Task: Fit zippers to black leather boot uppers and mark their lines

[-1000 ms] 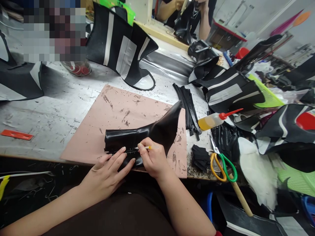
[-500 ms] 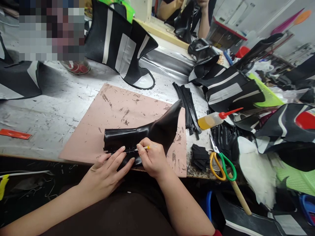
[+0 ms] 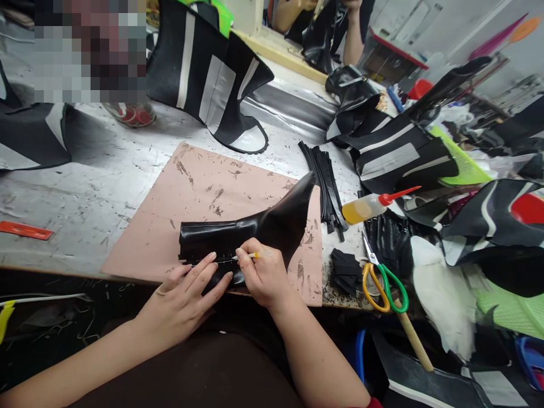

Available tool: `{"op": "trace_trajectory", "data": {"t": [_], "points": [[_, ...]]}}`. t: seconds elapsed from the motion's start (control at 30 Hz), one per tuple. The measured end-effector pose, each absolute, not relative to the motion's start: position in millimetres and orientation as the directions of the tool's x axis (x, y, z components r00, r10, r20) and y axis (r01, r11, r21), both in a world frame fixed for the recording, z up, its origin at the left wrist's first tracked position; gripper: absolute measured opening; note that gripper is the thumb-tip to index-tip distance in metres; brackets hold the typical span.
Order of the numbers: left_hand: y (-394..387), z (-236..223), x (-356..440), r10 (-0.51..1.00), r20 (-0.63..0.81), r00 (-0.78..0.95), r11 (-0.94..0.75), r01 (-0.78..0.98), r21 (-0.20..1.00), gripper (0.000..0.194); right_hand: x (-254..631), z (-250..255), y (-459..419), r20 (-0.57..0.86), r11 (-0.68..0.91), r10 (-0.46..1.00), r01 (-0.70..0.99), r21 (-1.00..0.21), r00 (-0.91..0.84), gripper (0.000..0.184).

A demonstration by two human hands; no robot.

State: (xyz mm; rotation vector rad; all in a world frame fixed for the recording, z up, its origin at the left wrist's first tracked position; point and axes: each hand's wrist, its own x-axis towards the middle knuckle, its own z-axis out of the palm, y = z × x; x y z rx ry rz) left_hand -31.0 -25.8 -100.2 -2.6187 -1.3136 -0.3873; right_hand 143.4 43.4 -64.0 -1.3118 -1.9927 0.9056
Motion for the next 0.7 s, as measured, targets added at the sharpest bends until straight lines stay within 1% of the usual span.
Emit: {"op": "trace_trajectory", "data": {"t": [0.17,0.3,0.5,0.6,0.7], "points": [[-25.5,-101.0,-30.4,0.758,0.312,0.573,-0.588,0.807,-0.053,0.042,143.6,-64.2,43.5,0.092,0.271,0.937,0.536,-0.799,-0.336,0.021],[-25.4,-100.7,-30.3,0.751,0.326,0.574,-0.592,0.804,-0.052,0.041,143.7,-62.3,43.0,0.087,0.286,0.926,0.536,-0.794,-0.366,0.022],[-25.7,-99.3,-30.6,0.753,0.324,0.573,-0.588,0.807,-0.06,0.041,144.1,-65.8,43.8,0.106,0.269,0.942,0.527,-0.806,-0.317,0.02],[-25.3,-100.5,-30.1,0.754,0.325,0.571,-0.587,0.808,-0.056,0.04,142.3,-66.1,42.7,0.102,0.269,0.94,0.522,-0.81,-0.326,0.02],[-23.4,-98.3,-29.7,0.754,0.33,0.567,-0.594,0.804,-0.025,0.038,143.2,-61.2,38.3,0.094,0.233,0.944,0.437,-0.869,-0.315,0.021]]}}
